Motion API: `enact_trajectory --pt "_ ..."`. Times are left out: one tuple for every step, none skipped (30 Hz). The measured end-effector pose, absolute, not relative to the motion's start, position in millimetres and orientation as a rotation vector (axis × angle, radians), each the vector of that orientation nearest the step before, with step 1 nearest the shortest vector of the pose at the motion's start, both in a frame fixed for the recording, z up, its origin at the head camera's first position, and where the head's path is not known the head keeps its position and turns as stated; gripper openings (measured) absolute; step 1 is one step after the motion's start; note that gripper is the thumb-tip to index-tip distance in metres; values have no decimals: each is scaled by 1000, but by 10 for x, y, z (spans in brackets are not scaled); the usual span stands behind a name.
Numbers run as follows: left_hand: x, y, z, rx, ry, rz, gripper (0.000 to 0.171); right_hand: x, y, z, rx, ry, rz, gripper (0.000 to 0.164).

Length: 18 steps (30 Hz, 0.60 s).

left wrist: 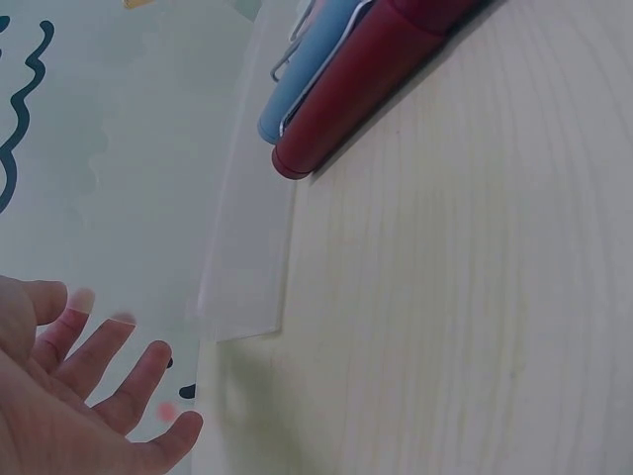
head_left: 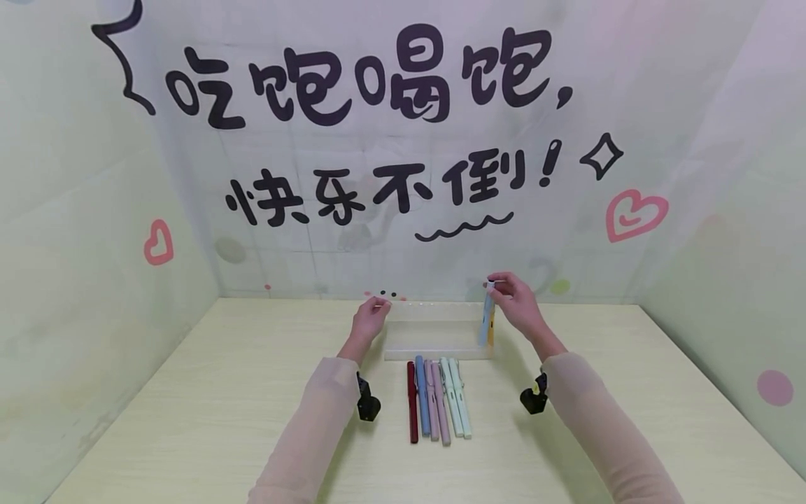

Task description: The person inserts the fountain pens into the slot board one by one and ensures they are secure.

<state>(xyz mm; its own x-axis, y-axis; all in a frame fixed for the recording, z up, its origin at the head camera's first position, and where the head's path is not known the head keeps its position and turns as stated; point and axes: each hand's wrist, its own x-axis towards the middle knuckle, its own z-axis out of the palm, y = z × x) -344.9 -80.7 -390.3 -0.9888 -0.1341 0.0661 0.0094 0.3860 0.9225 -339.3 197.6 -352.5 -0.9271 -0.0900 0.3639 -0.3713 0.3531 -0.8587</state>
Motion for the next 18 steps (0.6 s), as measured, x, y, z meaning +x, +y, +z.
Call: enact_trajectory --pt "-3449 -807 -3902 114 -2504 -1666 26 -3395 1975 -3530 415 -2369 1599 26" --pt "-3450 -807 -3902 114 -2504 -1664 27 -3398 1974 -3535 415 -2373 1599 26" --pt "-3450 -806 -3901 115 -2503 -1666 26 -3400 1972 -3539 418 -2379 1595 26" --pt "-3452 -807 -3901 113 -2503 -1664 26 -3402 1970 -3542 417 -2385 1587 27" --pt "-3452 -808 -3903 109 -2504 -1657 26 -3404 1968 -3544 419 -2392 1575 27" --pt "-3451 -808 -3903 107 -2506 -1652 26 -3407 1965 -3546 418 -2399 1563 27" --pt "-3450 -809 -3902 108 -2506 -1650 26 -3408 1964 -3547 417 -2405 1549 26" --pt "-3450 -809 -3901 104 -2508 -1645 25 -3410 1962 -3548 416 -2415 1530 26" --pt "-3450 -809 -3901 100 -2509 -1640 25 -3408 1961 -3547 415 -2425 1506 25" --pt "-3449 -809 -3899 102 -2510 -1639 25 -3408 1961 -3548 413 -2433 1487 25" --pt "-3448 -808 -3900 102 -2511 -1638 25 -3406 1961 -3548 413 -2438 1474 25" --pt "-3450 -807 -3900 101 -2511 -1637 25 -3404 1962 -3547 412 -2444 1462 24" --pt "-3449 -806 -3901 100 -2512 -1636 25 -3403 1963 -3547 411 -2450 1453 24" --pt "-3449 -806 -3903 100 -2514 -1636 25 -3402 1963 -3547 413 -2457 1444 25" --pt "-3448 -806 -3904 103 -2514 -1641 26 -3403 1963 -3547 412 -2459 1441 25" --pt "-3448 -805 -3905 103 -2513 -1641 26 -3405 1961 -3548 409 -2462 1441 25" --pt "-3450 -805 -3907 101 -2514 -1640 26 -3407 1957 -3548 405 -2464 1438 26" --pt "-3453 -805 -3911 99 -2513 -1640 26 -3410 1956 -3549 403 -2471 1426 26"
